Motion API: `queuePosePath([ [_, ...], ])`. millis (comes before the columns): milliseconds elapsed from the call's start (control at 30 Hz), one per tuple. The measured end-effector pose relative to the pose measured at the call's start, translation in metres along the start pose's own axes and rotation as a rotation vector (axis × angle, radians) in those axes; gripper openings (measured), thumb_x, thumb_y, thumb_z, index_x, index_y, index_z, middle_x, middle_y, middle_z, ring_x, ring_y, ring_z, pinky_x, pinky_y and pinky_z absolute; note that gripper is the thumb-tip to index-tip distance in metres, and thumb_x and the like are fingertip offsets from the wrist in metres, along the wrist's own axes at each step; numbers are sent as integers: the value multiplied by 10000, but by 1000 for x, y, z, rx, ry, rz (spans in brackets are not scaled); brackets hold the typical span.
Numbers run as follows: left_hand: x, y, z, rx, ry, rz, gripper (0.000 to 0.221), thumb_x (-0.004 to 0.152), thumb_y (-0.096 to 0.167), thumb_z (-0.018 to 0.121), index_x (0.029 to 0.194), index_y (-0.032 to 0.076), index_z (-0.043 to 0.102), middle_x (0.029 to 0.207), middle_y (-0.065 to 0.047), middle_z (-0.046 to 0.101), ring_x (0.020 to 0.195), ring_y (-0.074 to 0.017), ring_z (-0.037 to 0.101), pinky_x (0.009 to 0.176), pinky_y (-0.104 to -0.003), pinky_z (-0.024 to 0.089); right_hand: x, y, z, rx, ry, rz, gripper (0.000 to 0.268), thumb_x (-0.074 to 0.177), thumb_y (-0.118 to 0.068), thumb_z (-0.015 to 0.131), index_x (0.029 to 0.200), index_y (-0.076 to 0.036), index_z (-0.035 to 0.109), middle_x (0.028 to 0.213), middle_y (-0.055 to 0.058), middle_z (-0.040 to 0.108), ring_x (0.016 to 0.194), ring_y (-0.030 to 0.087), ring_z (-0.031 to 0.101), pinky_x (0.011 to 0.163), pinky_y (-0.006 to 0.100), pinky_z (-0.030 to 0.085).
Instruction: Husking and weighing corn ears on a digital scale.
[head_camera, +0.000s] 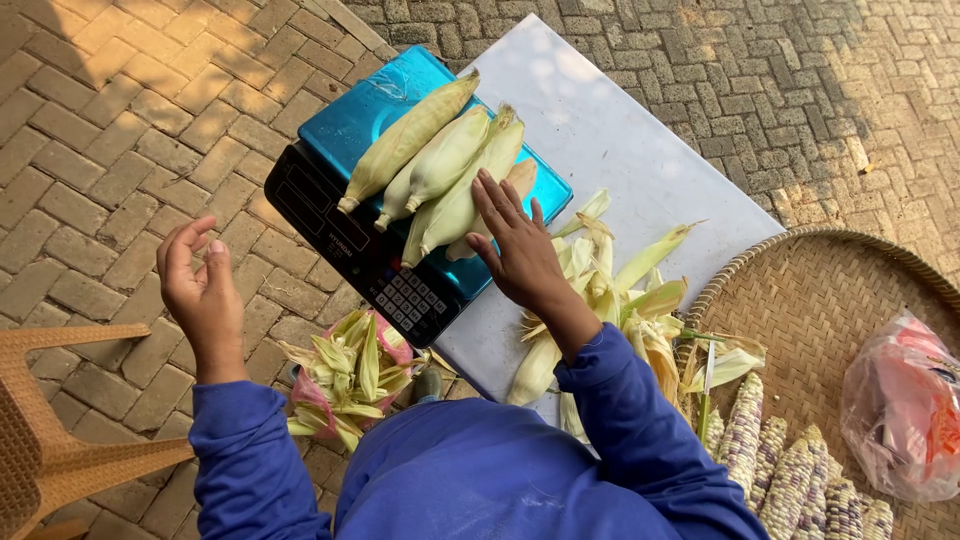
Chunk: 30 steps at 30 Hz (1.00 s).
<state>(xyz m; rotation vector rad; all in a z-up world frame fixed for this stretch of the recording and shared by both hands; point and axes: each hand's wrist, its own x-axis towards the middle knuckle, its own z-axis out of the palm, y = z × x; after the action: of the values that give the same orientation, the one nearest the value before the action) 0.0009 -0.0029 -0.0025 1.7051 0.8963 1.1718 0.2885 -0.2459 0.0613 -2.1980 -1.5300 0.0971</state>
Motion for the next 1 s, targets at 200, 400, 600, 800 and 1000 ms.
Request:
queuePosePath([
  [200,-3,-10,0,27,-4,-26,255,1095,56,583,1343,65,642,1384,-71,497,1247,-179,531,1028,-336,584,8,-1,-27,-112,4,27,599,1058,-479,508,1576,-191,422,1627,81,390,1564,347,253,1234,642,149],
  [400,-5,-2,-3,45,14,-56,260,1084,51,586,1336,62,648,1381,-66,506,1248,-170,535,1016,-332,572,-16,8,-44,245,397,54,495,1105,-286,576,1567,-135,480,1650,161,406,1597,385,293,1272,508,319],
  [600,-3,-17,-5,24,25,-38,254,1091,38,584,1340,53,636,1400,-68,505,1262,-166,547,1014,-322,577,-33,1,-50,305,453,80,482,1092,-264,596,1543,-118,506,1634,166,423,1553,362,397,1261,483,348],
  [800,-3,-7,-3,33,7,-32,249,1098,27,569,1338,52,632,1402,-76,488,1262,-162,546,1023,-324,590,-34,-1,-43,269,404,72,487,1085,-256,608,1540,-116,509,1644,156,426,1582,378,342,1276,520,317],
  [1000,-4,-9,-6,18,15,-34,249,1098,24,572,1338,50,631,1410,-77,493,1274,-173,534,1047,-328,583,-31,-10,-42,272,376,41,503,1070,-239,623,1541,-111,502,1646,158,411,1590,394,310,1276,525,305],
])
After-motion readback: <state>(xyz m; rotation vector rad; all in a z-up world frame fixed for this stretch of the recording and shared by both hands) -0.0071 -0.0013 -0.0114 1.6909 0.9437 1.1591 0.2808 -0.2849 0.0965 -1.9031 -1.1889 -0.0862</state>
